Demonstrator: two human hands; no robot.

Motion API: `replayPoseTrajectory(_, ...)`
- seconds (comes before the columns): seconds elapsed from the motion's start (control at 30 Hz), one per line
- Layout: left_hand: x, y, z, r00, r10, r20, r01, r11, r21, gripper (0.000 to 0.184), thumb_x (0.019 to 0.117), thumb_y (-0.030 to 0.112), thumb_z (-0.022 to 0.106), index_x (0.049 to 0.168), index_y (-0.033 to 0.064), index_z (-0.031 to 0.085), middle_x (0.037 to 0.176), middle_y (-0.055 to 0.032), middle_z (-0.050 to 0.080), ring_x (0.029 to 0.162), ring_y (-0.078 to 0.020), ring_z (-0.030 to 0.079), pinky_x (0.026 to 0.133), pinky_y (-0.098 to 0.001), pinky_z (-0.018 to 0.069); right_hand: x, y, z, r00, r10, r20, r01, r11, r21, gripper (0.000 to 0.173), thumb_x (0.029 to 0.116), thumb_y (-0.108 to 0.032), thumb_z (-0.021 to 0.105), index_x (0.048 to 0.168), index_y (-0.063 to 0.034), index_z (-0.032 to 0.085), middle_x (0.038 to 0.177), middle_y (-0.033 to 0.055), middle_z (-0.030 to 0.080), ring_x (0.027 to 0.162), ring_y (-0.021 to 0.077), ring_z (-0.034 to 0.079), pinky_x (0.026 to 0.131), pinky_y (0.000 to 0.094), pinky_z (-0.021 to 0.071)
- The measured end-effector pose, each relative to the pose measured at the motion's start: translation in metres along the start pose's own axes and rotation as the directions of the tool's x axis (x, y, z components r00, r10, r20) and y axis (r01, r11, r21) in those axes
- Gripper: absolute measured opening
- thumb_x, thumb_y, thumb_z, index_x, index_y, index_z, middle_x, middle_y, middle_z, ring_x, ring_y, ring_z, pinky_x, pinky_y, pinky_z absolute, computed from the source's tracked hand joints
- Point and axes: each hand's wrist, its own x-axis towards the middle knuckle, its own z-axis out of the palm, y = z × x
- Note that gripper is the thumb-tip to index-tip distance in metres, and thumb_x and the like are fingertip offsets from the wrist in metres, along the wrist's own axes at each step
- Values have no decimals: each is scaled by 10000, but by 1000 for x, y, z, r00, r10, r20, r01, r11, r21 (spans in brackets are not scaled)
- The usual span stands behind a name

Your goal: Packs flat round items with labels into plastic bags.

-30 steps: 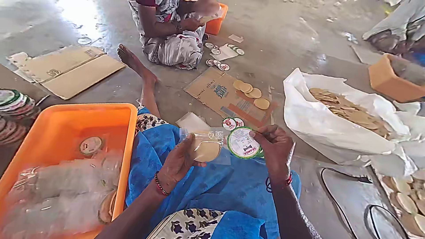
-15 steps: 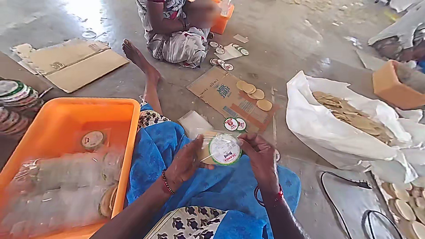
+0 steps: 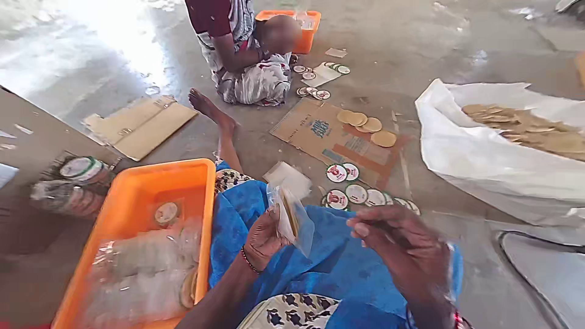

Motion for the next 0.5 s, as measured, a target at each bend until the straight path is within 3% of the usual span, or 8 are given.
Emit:
replayPoseTrajectory(0.13,2,11,10,983,42,178,-34,998,-46,211,952,201,689,1119,81,737,1001,-47,751,902,-151,737,768,-270,604,1,-8,2,995,-95,18,95,995,-4,145,990,-172,687,1131,-161,716,1035,-66,753,874,40,717,772,179,610)
replayPoseTrajectory(0.27,1,14,21,979,26,203,-10,997,-82,209,951,174,683,1112,51,732,997,-64,750,904,-166,737,789,-274,597,-1,-12,6,982,-186,-6,185,978,-96,119,999,-187,678,1109,-169,719,1036,-71,751,907,34,714,789,171,604)
replayPoseTrajectory(0.33,2,13,19,978,27,208,-11,997,-80,208,960,169,673,1121,48,727,1004,-67,749,921,-173,737,812,-281,597,-4,-14,7,960,-280,-4,273,937,-220,171,1013,-296,659,1147,-198,699,1123,-69,735,1058,64,694,896,221,588)
replayPoseTrajectory(0.4,2,10,13,979,41,199,-36,999,-29,212,963,193,678,1128,69,726,1012,-62,753,934,-177,740,793,-301,607,-7,-17,10,927,-372,49,368,876,-311,421,1013,-493,594,1339,-226,611,1373,-73,637,1326,119,560,1098,317,481)
replayPoseTrajectory(0.47,2,6,10,991,40,125,-43,999,16,213,944,213,700,1124,102,729,1007,-41,742,934,-162,726,780,-292,600,-10,-20,18,901,-419,112,430,831,-352,695,982,-661,508,1551,-277,403,1627,-121,388,1537,150,294,1256,401,288)
replayPoseTrajectory(0.5,1,4,9,996,31,84,-34,999,33,231,934,215,708,1138,109,735,1028,-44,743,953,-163,723,796,-294,597,-11,-18,24,892,-427,147,449,811,-375,791,965,-723,460,1609,-295,294,1686,-144,259,1580,149,160,1290,423,180)
